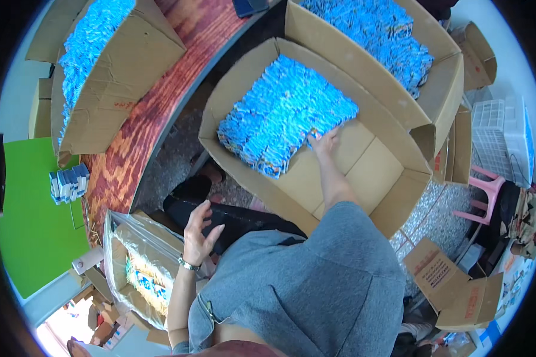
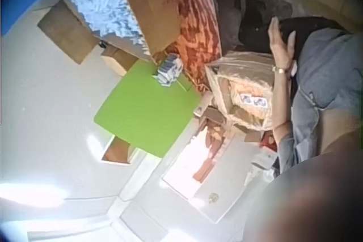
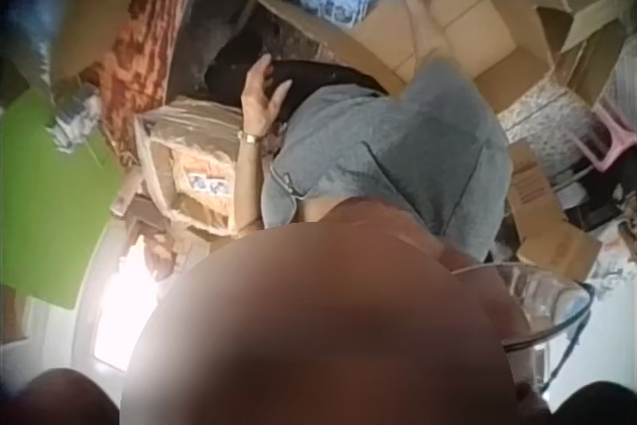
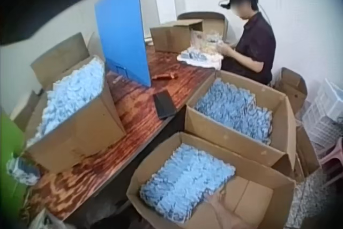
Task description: The recorder is counting, stacking, and organizing small blue sachets from a large box into specific groups.
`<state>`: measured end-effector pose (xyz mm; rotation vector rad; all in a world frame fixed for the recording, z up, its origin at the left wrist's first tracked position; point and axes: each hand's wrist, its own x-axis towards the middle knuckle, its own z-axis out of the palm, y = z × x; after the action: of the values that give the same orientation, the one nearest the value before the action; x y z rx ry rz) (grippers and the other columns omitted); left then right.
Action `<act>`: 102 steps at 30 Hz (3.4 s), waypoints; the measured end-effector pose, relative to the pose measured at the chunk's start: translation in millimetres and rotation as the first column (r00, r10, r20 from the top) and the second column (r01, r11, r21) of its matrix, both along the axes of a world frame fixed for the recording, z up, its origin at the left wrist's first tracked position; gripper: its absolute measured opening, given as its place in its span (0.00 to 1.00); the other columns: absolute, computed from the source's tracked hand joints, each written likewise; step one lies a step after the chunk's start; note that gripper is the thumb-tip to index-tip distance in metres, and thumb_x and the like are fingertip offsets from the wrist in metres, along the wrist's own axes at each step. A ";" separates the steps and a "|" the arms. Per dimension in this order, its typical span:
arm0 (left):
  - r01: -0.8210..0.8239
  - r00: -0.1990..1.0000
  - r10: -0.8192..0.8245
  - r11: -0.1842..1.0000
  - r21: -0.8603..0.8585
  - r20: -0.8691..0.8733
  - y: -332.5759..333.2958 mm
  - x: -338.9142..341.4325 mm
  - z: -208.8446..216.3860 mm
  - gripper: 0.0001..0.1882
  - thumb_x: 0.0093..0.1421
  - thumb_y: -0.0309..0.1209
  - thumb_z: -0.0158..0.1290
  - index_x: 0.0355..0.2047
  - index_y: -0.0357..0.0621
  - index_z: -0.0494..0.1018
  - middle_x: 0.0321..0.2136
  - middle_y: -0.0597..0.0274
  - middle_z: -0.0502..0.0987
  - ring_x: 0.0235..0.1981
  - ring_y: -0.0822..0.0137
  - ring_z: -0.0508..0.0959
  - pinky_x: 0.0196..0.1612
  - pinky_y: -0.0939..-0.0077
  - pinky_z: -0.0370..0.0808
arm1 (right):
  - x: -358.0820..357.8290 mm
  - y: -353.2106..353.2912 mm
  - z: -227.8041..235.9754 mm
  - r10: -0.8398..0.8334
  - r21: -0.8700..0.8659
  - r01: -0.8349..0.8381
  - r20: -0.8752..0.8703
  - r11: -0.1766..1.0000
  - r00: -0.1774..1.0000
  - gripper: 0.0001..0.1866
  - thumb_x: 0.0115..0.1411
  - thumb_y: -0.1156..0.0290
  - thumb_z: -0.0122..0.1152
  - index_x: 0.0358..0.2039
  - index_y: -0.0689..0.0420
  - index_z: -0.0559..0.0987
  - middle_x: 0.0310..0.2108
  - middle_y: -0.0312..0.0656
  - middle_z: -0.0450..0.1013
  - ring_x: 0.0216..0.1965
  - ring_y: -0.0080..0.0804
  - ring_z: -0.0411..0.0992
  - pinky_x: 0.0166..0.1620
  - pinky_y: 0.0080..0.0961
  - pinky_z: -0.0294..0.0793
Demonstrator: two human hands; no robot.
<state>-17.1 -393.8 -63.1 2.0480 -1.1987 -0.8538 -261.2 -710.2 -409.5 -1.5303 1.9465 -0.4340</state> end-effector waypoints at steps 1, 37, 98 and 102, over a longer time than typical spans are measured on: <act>-0.015 1.000 0.015 1.000 -0.012 0.018 5.4 -0.1 3.5 0.35 0.50 0.25 0.65 0.59 0.38 0.64 0.55 0.48 0.69 0.48 0.56 0.76 0.46 0.69 0.77 | 11.6 5.3 12.5 0.015 -0.012 -0.015 0.018 1.000 1.000 0.72 0.32 0.44 0.77 0.68 0.54 0.39 0.60 0.64 0.54 0.62 0.60 0.55 0.63 0.46 0.58; -0.840 0.319 0.948 0.287 -0.461 0.009 341.6 -80.9 69.5 0.05 0.53 0.25 0.62 0.28 0.38 0.77 0.27 0.59 0.80 0.29 0.65 0.80 0.33 0.74 0.75 | 449.9 522.4 347.5 0.370 -0.236 -0.330 -0.151 -0.914 -0.917 0.15 0.58 0.61 0.62 0.38 0.59 0.78 0.31 0.47 0.76 0.35 0.42 0.76 0.37 0.35 0.73; -0.902 0.168 0.854 -0.069 -0.427 -0.493 356.6 39.6 40.9 0.09 0.55 0.27 0.63 0.27 0.36 0.74 0.23 0.64 0.78 0.23 0.77 0.78 0.24 0.82 0.77 | 429.8 492.5 435.2 0.253 -0.344 -0.456 0.496 -0.821 -0.831 0.12 0.57 0.69 0.62 0.39 0.60 0.78 0.30 0.44 0.76 0.30 0.36 0.75 0.36 0.30 0.74; -0.890 0.155 0.874 -0.078 -0.448 -0.461 356.4 41.9 32.5 0.11 0.54 0.28 0.64 0.24 0.36 0.73 0.21 0.64 0.77 0.21 0.78 0.77 0.23 0.82 0.75 | 467.1 464.8 363.9 0.175 0.072 -0.219 -0.390 -0.973 -0.904 0.12 0.54 0.67 0.63 0.36 0.60 0.79 0.37 0.49 0.76 0.40 0.48 0.76 0.41 0.40 0.75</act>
<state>24.8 -37.4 -30.6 1.5919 0.1989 0.2790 205.9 -245.4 -45.6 -2.5949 -1.5472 0.5345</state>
